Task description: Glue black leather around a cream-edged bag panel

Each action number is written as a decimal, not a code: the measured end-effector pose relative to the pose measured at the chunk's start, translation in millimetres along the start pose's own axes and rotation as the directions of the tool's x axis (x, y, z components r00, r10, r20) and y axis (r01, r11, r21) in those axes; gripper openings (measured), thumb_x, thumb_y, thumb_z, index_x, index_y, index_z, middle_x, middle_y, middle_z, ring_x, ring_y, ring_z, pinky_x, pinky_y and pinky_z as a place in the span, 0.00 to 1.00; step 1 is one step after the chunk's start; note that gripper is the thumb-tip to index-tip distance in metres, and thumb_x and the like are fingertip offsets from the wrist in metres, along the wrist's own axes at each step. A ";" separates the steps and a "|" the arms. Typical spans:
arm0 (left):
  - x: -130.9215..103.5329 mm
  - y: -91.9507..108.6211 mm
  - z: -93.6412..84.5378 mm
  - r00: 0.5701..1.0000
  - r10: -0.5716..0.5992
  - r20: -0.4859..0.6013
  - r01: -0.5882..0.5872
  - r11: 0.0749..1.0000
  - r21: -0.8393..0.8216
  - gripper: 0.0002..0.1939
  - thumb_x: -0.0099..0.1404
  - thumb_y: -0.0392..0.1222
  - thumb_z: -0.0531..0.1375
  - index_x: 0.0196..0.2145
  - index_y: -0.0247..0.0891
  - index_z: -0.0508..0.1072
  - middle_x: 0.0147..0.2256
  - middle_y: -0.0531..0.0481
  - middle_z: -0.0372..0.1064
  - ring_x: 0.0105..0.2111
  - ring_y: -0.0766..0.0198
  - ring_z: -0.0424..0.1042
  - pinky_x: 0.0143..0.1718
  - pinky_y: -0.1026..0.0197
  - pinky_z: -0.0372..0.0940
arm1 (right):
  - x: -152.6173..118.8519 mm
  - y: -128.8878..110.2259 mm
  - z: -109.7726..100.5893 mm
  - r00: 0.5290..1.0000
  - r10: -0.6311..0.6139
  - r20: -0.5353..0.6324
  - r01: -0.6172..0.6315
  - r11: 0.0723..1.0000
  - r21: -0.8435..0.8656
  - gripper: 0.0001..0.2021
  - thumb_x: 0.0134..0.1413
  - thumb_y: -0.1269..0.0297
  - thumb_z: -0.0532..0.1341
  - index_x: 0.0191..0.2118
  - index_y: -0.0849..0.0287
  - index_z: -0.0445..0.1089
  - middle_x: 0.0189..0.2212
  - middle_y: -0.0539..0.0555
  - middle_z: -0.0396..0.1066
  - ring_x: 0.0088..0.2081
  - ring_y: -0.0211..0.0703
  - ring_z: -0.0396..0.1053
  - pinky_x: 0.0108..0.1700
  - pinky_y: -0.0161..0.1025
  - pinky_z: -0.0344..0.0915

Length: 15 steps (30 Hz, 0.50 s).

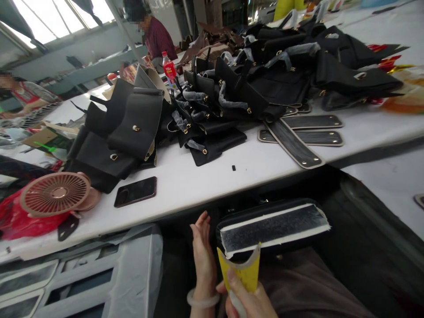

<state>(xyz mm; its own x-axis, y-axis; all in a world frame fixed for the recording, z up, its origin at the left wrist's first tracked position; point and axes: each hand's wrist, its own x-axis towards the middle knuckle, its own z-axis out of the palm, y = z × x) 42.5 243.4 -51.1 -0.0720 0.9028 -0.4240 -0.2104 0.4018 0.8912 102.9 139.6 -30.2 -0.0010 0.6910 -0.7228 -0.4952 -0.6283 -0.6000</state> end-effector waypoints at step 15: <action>-6.2 29.3 23.3 0.878 0.286 0.384 -0.430 0.823 0.370 0.28 0.74 0.49 0.39 0.39 0.46 0.80 0.41 0.53 0.78 0.52 0.57 0.71 0.67 0.45 0.37 | 1.1 -7.8 -11.0 0.990 0.034 0.139 -0.023 0.996 -0.086 0.37 0.41 0.24 0.52 0.20 0.60 0.66 0.12 0.48 0.56 0.17 0.35 0.57 0.25 0.34 0.58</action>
<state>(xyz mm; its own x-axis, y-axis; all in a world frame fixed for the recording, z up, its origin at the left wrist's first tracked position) 59.5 253.1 -18.6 0.2508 0.9665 -0.0554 0.2184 -0.0008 0.9758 116.3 141.3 -30.1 -0.1385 0.7119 -0.6885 -0.4181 -0.6722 -0.6110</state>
